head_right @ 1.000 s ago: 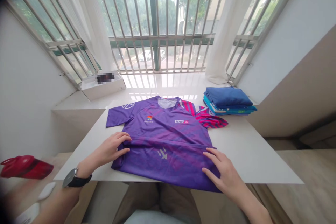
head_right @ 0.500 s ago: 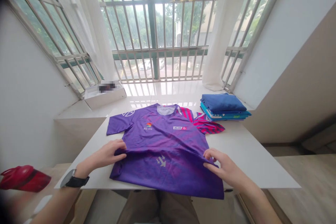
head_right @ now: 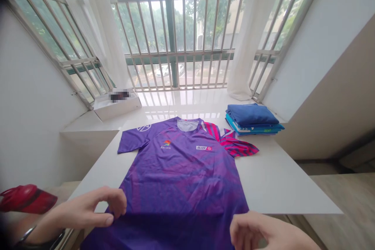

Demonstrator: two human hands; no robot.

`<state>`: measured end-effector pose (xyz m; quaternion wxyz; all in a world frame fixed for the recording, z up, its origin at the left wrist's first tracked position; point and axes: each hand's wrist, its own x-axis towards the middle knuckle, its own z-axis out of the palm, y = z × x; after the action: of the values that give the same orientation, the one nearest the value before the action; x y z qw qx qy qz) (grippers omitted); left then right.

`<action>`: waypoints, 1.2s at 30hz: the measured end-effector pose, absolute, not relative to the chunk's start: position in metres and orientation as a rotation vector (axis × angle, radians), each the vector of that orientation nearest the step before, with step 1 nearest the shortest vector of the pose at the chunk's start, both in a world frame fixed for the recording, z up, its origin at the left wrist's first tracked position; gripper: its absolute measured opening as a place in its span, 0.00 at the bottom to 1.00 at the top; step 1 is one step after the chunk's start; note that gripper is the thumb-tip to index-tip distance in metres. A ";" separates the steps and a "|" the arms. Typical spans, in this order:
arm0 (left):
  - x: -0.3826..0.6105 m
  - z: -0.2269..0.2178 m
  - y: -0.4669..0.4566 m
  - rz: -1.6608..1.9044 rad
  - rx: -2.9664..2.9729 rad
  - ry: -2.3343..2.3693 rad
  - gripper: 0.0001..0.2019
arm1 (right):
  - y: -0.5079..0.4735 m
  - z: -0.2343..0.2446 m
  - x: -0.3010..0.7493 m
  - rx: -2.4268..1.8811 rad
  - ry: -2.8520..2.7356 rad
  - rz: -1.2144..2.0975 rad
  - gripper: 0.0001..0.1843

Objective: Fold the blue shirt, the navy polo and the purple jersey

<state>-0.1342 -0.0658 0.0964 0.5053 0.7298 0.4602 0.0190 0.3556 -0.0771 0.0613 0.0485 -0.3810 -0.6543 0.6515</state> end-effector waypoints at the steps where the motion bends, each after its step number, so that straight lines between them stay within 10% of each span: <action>1: -0.127 0.098 -0.059 0.074 1.825 1.135 0.20 | -0.068 0.062 0.350 -1.196 -2.045 1.870 0.21; 7: -0.081 0.062 -0.005 0.331 2.177 1.234 0.15 | -0.013 0.032 0.328 -1.471 -2.303 0.841 0.15; 12: -0.074 -0.002 0.028 0.388 2.533 1.430 0.31 | 0.013 -0.022 0.327 -1.653 -2.275 0.215 0.34; 20: -0.093 -0.012 0.030 0.137 2.549 1.412 0.43 | 0.027 -0.027 0.341 -1.791 -2.406 0.193 0.46; 28: -0.047 0.006 0.145 0.565 2.552 1.495 0.21 | 0.140 0.014 0.307 -1.524 -2.309 0.462 0.24; 36: -0.026 -0.038 0.223 0.329 2.515 1.692 0.30 | 0.220 -0.034 0.289 -1.845 -2.381 0.244 0.40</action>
<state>-0.0265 0.2233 -0.0379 0.0462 0.8240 0.5544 0.1077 0.2892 0.2201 -0.0345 0.0597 -0.6095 -0.7864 0.0805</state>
